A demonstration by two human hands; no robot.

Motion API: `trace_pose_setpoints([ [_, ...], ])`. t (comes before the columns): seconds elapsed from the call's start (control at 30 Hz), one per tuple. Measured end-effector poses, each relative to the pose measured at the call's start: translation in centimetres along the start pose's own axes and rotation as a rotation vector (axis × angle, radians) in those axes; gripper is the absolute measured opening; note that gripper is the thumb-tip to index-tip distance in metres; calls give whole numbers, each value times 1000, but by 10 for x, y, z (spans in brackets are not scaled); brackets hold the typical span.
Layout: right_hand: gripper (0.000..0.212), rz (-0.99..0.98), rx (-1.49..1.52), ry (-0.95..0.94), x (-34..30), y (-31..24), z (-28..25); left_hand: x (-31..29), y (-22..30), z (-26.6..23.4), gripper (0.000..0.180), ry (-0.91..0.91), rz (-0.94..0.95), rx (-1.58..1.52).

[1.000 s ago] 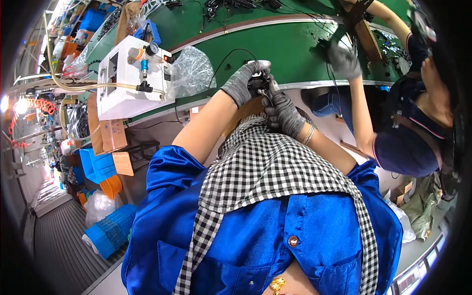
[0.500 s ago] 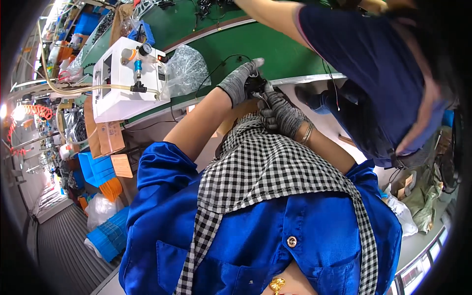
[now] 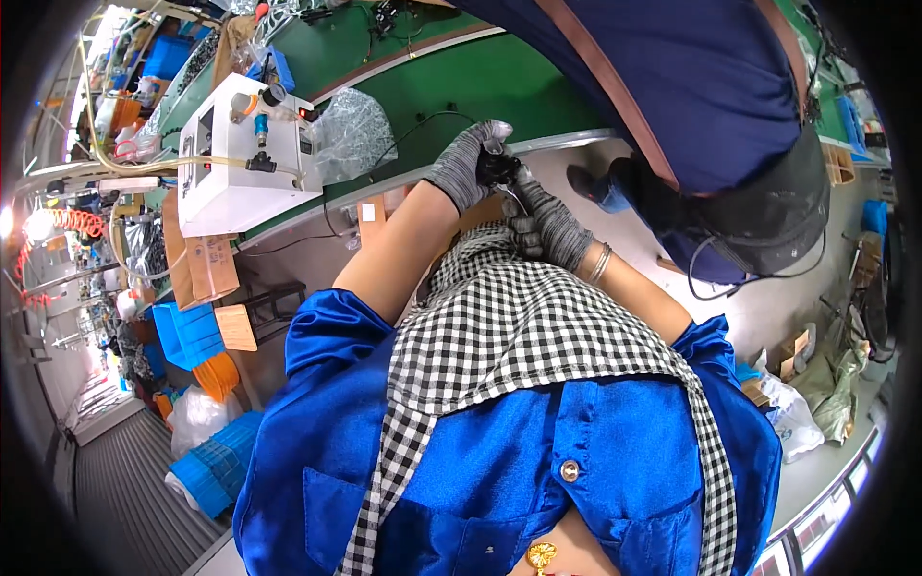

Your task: Scooping small metal components and assembling them onto frames using an electric screwdriver.

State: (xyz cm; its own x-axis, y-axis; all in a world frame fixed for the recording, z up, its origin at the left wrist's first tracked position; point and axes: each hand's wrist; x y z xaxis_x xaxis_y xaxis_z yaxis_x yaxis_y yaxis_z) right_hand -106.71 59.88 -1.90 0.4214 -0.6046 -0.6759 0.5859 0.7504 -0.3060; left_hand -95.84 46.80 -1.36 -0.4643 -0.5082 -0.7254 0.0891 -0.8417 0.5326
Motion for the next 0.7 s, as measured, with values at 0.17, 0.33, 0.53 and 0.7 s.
trace_pose_setpoints([
  [0.17, 53, 20, 123, -97, -27, 35, -22, -25, -47, 29, 19, 229, 62, -85],
  [0.33, 53, 22, 209, -134, -56, 82, -41, -51, -100, 39, 21, 199, 150, -39],
  [0.53, 57, -10, 179, -94, -88, 134, -53, -77, -140, 45, 21, 165, 70, 106],
  [0.7, 58, 26, 256, -133, -109, 168, -58, -110, -173, 58, 20, 168, 75, 135],
])
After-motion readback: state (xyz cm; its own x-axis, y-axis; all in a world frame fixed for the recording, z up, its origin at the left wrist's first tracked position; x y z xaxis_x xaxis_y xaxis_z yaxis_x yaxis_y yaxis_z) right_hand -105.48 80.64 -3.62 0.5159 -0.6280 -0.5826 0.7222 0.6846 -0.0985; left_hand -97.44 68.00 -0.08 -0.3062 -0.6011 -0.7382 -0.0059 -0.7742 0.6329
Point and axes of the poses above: each hand's wrist, its own x-axis towards the middle knuckle, its own z-axis out of the palm, y = z × x, and after that the axes turned 5 degrees about z, right-handed
